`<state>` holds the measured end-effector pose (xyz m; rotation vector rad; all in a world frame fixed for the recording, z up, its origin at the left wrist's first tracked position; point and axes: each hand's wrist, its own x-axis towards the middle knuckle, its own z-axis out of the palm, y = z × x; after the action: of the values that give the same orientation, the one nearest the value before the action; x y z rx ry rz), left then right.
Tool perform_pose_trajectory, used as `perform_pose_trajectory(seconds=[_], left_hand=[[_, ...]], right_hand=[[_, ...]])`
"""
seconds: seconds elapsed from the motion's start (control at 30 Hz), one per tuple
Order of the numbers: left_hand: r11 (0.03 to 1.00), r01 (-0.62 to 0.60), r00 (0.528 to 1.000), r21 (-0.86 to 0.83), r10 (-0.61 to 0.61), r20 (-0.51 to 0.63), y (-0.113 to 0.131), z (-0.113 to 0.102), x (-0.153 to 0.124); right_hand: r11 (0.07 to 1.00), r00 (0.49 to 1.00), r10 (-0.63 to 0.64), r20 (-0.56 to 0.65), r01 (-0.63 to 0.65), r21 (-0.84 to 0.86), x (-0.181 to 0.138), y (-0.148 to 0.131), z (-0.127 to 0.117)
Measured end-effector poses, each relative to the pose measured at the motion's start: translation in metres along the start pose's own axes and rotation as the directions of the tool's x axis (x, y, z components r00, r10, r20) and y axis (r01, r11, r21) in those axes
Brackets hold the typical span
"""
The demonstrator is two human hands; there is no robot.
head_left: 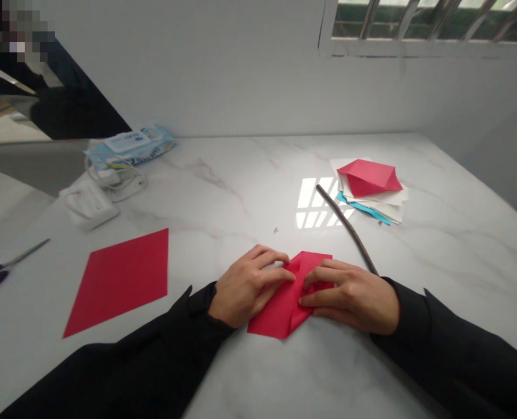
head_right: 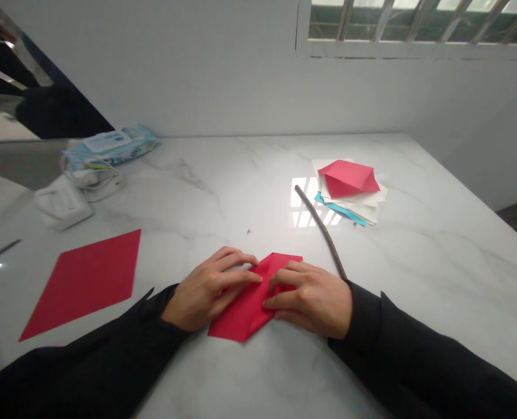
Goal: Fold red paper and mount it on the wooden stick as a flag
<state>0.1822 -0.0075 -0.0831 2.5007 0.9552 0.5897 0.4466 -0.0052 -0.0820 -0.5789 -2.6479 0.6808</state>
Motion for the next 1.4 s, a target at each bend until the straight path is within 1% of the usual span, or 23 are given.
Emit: perform_pose_trajectory(seconds=[0.13,0.8,0.97,1.07,1.17,1.27,1.4], left_hand=[[1.0,0.001,1.0,-0.002,-0.001,0.004,0.0,0.0,0.0],[1.0,-0.002,1.0,0.018,0.002,0.004,0.003,-0.001,0.001],[0.998,-0.011,0.998,0.056,0.014,-0.057,0.005,-0.001,0.001],[0.994,-0.05,0.995,0.094,0.058,-0.079,0.007,-0.001,0.001],[0.988,-0.079,0.996,0.135,0.085,-0.037,0.011,0.0,0.0],[0.983,-0.063,0.998,0.174,0.059,0.029,0.018,0.001,-0.001],[0.974,-0.049,0.998,0.222,0.038,0.052,0.023,0.002,-0.003]], right_hand=[[1.0,1.0,0.008,0.014,-0.008,0.009,0.0,0.0,0.0],[0.998,0.999,0.051,0.006,-0.051,0.026,0.0,-0.001,0.0],[0.997,0.998,0.059,0.006,-0.059,0.045,0.0,0.0,0.001],[0.996,0.998,0.064,0.017,-0.065,0.055,0.0,0.001,0.001],[0.995,0.997,0.075,0.027,-0.077,0.058,0.0,0.003,0.002],[0.996,0.997,0.07,0.022,-0.071,0.06,0.0,0.003,0.002],[0.995,0.998,0.067,0.001,-0.067,0.068,0.001,0.004,0.003]])
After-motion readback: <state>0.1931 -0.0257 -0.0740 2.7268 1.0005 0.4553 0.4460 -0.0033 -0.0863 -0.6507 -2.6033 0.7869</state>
